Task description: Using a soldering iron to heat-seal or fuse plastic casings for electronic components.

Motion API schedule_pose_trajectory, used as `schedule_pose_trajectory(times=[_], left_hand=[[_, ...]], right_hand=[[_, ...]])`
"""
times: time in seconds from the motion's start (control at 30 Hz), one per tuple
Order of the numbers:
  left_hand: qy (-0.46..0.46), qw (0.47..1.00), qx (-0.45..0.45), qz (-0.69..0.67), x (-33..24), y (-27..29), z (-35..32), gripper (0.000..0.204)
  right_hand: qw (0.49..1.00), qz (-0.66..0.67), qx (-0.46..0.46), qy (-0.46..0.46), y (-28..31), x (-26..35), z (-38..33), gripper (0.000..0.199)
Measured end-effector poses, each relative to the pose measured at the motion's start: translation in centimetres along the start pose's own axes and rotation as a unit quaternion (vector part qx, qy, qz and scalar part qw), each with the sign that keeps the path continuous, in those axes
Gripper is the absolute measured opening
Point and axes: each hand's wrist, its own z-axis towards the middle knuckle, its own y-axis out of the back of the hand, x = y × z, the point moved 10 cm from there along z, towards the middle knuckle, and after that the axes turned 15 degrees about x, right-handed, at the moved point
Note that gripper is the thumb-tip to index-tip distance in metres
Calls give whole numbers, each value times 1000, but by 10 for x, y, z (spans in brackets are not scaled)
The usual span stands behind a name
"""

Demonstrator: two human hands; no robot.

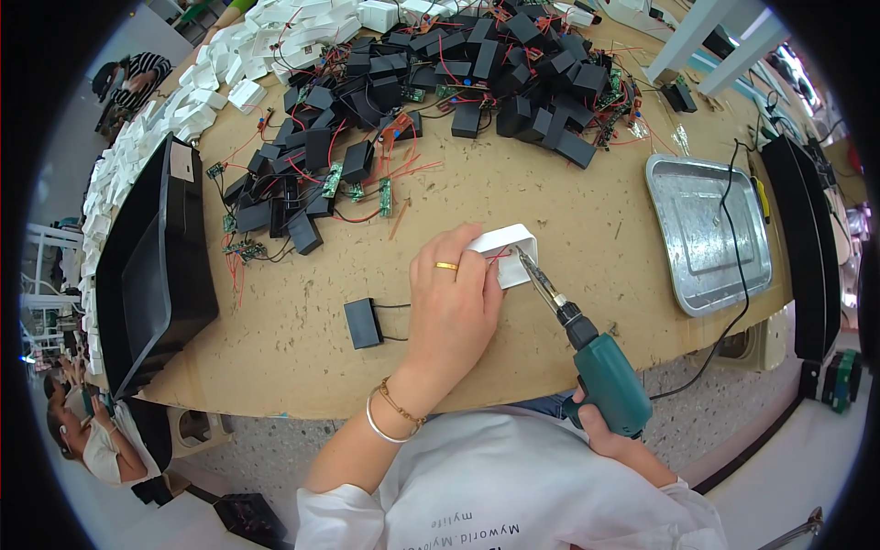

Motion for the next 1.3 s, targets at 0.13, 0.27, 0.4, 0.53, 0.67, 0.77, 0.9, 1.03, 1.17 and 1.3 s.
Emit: schedule_pose_trajectory(times=[0.13, 0.27, 0.4, 0.53, 0.67, 0.77, 0.9, 1.03, 1.17, 1.3], left_hand=[[-1, 1000, 0, 4, -1, 0, 1, 16], [-5, 1000, -2, 2, -1, 0, 1, 16], [-4, 1000, -3, -2, 1, 0, 0, 17], [-5, 1000, -4, 0, 0, 0, 1, 17], [-6, 1000, -8, -7, 1, 0, 1, 16], [-8, 1000, -9, -6, 0, 1, 1, 16], [-6, 1000, -7, -6, 1, 0, 0, 16], [-5, 1000, -9, -4, 1, 0, 1, 16], [-6, 1000, -8, -8, 0, 1, 1, 16], [-5, 1000, -6, -5, 1, 0, 1, 16]], right_hand=[[998, -58, 4, 14, 0, 18, 12, 24], [999, -52, -7, 0, 0, 17, 14, 21], [998, -54, -13, -4, -1, 18, 16, 19], [998, -57, -16, -20, 0, 16, 17, 17], [998, -41, -11, -38, -4, -6, 8, 17], [997, -4, -32, -66, -1, -8, 7, 16], [998, -2, -23, -57, -1, -8, 7, 15], [998, -33, -20, -44, -3, -9, 4, 14], [997, -16, -26, -74, 0, -10, 6, 15], [998, -12, -15, -55, -1, -14, 4, 16]])
